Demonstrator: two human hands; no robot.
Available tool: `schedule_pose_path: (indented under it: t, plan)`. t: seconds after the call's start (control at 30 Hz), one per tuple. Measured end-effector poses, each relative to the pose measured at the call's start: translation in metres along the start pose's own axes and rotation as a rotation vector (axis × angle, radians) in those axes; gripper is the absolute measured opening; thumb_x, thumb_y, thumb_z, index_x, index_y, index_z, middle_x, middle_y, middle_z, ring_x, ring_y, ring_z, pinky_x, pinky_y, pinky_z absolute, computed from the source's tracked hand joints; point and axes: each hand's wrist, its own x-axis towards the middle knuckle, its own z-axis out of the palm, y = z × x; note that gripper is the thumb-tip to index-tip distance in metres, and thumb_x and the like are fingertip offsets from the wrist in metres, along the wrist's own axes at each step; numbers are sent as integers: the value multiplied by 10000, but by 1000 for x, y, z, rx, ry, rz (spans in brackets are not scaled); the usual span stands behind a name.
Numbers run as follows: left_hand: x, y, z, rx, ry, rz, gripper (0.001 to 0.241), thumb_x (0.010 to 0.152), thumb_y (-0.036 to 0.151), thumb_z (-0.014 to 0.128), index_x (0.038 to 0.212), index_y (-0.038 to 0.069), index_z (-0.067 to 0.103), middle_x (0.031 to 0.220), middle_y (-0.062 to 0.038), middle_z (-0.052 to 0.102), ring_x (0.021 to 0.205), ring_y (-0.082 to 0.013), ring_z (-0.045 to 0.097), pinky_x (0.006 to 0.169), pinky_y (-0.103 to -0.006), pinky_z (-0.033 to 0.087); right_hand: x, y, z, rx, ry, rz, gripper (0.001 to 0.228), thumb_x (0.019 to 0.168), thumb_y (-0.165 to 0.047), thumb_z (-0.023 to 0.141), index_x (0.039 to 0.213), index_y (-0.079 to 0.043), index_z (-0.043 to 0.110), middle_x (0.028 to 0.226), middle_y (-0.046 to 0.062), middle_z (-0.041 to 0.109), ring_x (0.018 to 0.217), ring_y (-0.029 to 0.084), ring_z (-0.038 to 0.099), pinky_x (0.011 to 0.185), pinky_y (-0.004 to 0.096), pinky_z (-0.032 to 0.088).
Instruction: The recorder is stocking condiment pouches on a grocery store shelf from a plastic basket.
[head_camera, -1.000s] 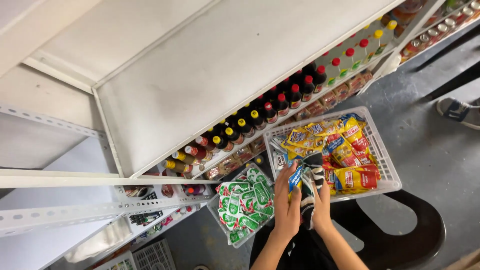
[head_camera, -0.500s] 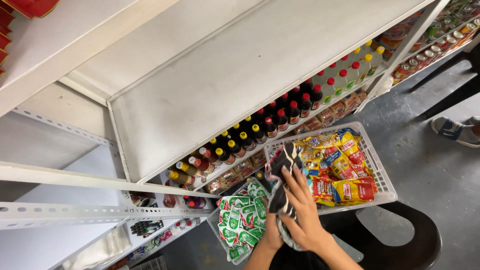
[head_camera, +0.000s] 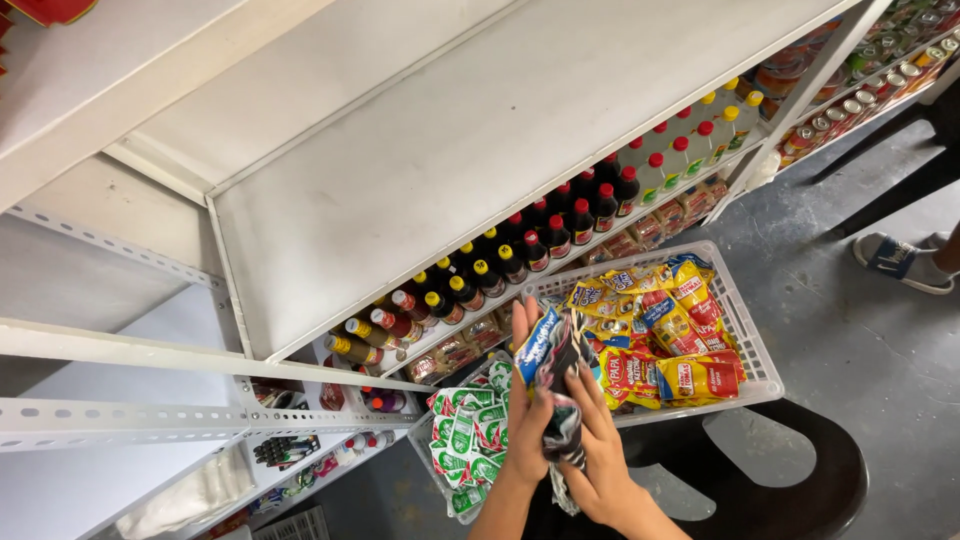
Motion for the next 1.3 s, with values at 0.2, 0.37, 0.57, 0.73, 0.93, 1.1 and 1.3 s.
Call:
schedule_pose_path:
  t: [0.2,0.37,0.57,0.73,0.93,1.1,1.3]
  plan:
    - [9,5,-4,-44,186,-65,880,1043,489,517,1658,2,118,1741,-132,176,1574,-275,248,1230,-475,275,-66,57,18,-106,-6,-133,607,804,-103,589,1410,-82,577,1611,238,365,1562,504,231,1248,559,254]
    - [4,2,-3,-180,160,-9,843,1069,490,510,1666,9,160,1738,-154,233,1591,-277,259,1293,-432,236,-152,142,43,744,236,682,708,999,-334,588,1542,64,367,1461,358,478,1225,504,508,973,666,385]
    - [-4,-23,10,-105,-18,-126,723,1108,383,567,1649,-18,302,1705,-214,362,1559,-332,397,1299,-472,319,-253,190,52,977,266,819,701,1030,-346,543,1557,83,369,1435,443,441,1163,598,458,908,740,351]
    - [2,-26,20,996,260,372,679,1055,241,656,1604,6,333,1674,-165,383,1578,-310,393,1319,-460,335,-228,174,36,736,81,613,744,973,-340,587,1552,71,366,1485,397,409,1275,580,392,1014,695,312]
    - [1,-25,19,728,50,36,735,1088,447,557,1666,74,298,1730,-207,345,1607,-335,360,1304,-456,278,-95,94,-26,447,-142,383,802,904,-332,640,1547,57,361,1546,341,370,1410,560,312,1140,642,264]
    - [-1,-25,21,27,68,-170,990,945,766,432,1649,189,41,1731,-32,188,1509,-240,420,1234,-395,385,-22,4,-59,-26,-320,-72,801,863,-308,633,1532,51,379,1660,315,232,1559,566,74,1244,601,120]
    - [-41,-113,-10,-427,55,-225,1017,914,744,488,1684,193,116,1638,-85,396,1400,-212,499,1135,-391,466,27,-15,-78,-56,-268,16,775,814,-210,581,1509,74,392,1663,326,225,1575,556,75,1259,589,116]
